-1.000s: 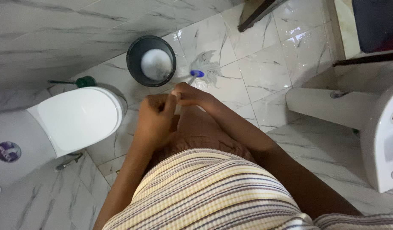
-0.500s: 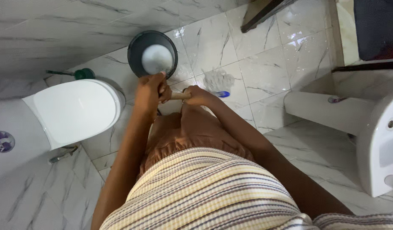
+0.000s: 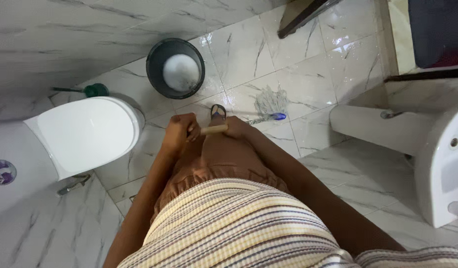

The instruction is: The person mops a tiled floor in a bathroom, repeatedly dipping a mop into a bucket of soapy water and wringing it out by hand before using it to scrub the tiles.

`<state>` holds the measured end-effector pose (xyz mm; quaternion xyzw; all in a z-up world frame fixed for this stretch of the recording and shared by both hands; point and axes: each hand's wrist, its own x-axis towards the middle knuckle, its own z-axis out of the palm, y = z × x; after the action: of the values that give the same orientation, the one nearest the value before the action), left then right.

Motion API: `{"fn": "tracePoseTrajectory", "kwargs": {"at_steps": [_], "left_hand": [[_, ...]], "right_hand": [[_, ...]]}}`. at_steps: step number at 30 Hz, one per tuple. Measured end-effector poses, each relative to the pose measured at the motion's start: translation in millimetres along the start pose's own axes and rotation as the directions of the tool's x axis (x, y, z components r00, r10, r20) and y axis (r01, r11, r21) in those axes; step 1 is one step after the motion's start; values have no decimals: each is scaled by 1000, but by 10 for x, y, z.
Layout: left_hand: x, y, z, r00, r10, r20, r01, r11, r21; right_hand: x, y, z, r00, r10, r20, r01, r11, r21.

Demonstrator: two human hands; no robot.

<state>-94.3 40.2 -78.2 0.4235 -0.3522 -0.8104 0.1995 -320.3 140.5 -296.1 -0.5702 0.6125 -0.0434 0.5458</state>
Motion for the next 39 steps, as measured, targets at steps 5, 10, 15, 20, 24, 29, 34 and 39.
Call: {"fn": "tracePoseTrajectory", "kwargs": {"at_steps": [5, 10, 15, 20, 24, 29, 34, 39], "left_hand": [[-110, 474, 121, 996, -90, 24, 77, 935, 347], [-227, 919, 352, 979, -2, 202, -117, 811, 573], [-434, 1169, 747, 974, -50, 221, -130, 676, 726], [-562, 1312, 908, 946, -32, 324, -220, 669, 710], [-645, 1267, 787, 925, -47, 378, -214, 755, 620], [-731, 1150, 527, 843, -2, 538, -389, 689, 611], [-813, 896, 280, 752, 199, 629, -617, 548, 565], [-786, 630, 186, 706, 331, 626, -694, 499, 519]], "right_hand": [[-400, -756, -322, 975, -189, -117, 217, 928, 304], [-150, -628, -140, 999, 51, 0, -50, 978, 203], [40, -22, 191, 925, -243, -292, 322, 908, 266], [-214, -168, 138, 870, -283, -403, 432, 833, 346], [-302, -399, 220, 899, -182, -397, 362, 819, 445], [-453, -775, 322, 821, -136, -554, 416, 806, 420], [-722, -1416, 558, 695, -64, -717, 441, 824, 354], [-962, -2015, 715, 515, -1, -857, 424, 870, 253]]}}
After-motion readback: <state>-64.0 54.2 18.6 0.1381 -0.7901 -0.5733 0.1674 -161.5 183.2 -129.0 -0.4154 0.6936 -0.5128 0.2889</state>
